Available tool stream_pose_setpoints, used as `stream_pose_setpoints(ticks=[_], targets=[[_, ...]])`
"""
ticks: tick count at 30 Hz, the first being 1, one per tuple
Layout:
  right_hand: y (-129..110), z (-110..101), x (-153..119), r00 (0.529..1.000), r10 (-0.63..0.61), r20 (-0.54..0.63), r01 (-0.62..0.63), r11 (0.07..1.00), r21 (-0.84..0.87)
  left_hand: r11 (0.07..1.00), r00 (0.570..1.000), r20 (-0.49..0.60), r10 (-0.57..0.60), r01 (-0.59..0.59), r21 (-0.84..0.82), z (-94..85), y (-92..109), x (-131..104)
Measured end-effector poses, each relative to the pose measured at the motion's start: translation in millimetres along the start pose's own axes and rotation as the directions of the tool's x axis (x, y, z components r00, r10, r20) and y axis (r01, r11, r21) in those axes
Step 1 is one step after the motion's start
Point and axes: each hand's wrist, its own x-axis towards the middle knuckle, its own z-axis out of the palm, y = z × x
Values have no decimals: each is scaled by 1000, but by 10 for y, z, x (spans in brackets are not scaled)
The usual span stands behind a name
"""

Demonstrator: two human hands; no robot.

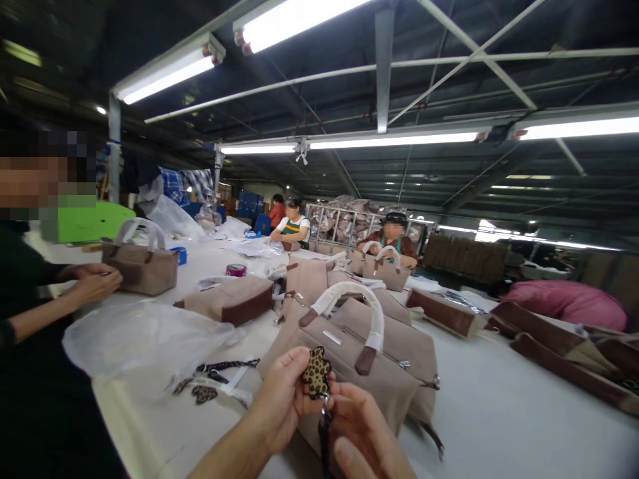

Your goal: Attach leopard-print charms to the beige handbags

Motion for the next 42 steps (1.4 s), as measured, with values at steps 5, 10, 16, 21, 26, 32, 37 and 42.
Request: stream_pose_setpoints(ticks=[5,10,16,21,26,32,37,42], targets=[[107,123,-17,999,29,-30,-25,994,108,1000,1000,-7,-11,11,-9,30,-84,-22],[81,47,-26,994,29,-104,-26,999,29,1000,999,-49,2,-2,2,11,-103,-39],[-42,42,18,988,-18,-154,22,1000,21,1000,998,-58,-2,2,0,-58,-128,-8],[-223,3,95,991,22,-132,-21,1000,14,997,997,-49,54,-51,52,-114,-117,73],[-230,-81,167,982,123,-145,-95,978,186,837,910,-110,399,-312,450,-218,-52,75],[-134,-145,200,977,192,-96,-140,908,394,245,677,333,657,-609,754,-210,-193,-212],[-155,-181,157,990,123,-67,-96,945,313,442,776,298,556,-579,685,-150,-346,-228],[-199,-226,139,994,85,-73,-69,977,202,589,864,261,430,-488,644,-100,-256,-183]])
